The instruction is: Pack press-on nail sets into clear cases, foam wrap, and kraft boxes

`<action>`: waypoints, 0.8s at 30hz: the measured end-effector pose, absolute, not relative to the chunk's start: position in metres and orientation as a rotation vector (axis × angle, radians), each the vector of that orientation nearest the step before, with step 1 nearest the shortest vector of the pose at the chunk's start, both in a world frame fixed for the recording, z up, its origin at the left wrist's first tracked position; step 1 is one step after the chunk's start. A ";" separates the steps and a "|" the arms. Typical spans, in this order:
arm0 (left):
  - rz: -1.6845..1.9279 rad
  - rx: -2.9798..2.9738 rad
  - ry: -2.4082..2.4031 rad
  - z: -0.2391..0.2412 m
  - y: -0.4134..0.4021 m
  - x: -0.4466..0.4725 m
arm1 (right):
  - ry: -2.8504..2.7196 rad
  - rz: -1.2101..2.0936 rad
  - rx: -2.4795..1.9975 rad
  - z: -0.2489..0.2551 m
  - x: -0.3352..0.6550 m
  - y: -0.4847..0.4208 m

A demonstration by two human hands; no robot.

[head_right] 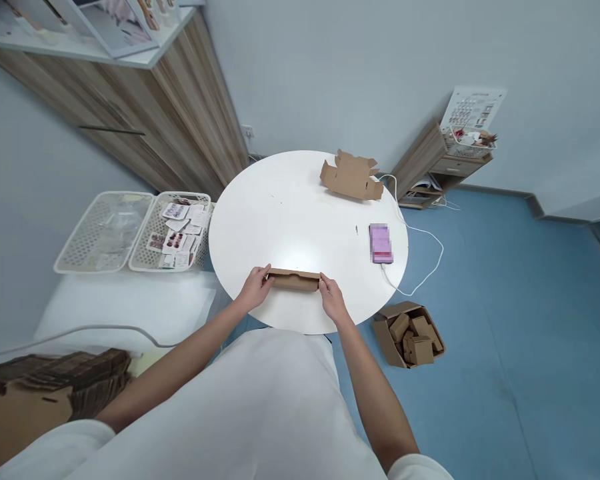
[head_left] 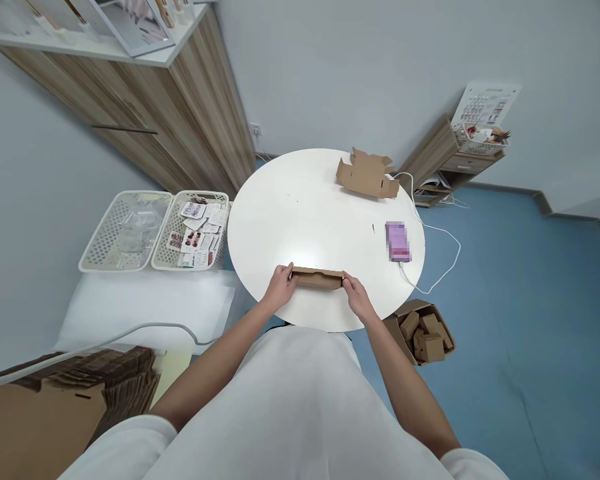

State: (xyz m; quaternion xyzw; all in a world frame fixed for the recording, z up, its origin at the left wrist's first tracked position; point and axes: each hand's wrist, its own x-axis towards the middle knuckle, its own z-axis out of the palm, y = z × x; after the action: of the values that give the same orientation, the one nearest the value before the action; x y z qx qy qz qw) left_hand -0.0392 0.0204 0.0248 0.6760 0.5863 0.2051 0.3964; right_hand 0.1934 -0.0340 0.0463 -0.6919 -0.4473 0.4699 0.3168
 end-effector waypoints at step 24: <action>0.545 1.496 1.289 0.029 0.031 -0.072 | -1.118 1.139 -1.784 0.055 0.173 -0.036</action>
State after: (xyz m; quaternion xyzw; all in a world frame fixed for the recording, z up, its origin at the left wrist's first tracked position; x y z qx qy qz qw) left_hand -0.0718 0.0308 0.0288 0.6240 0.5377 0.2275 0.5195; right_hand 0.1734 -0.0359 0.0555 -0.6937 -0.4346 0.4431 0.3655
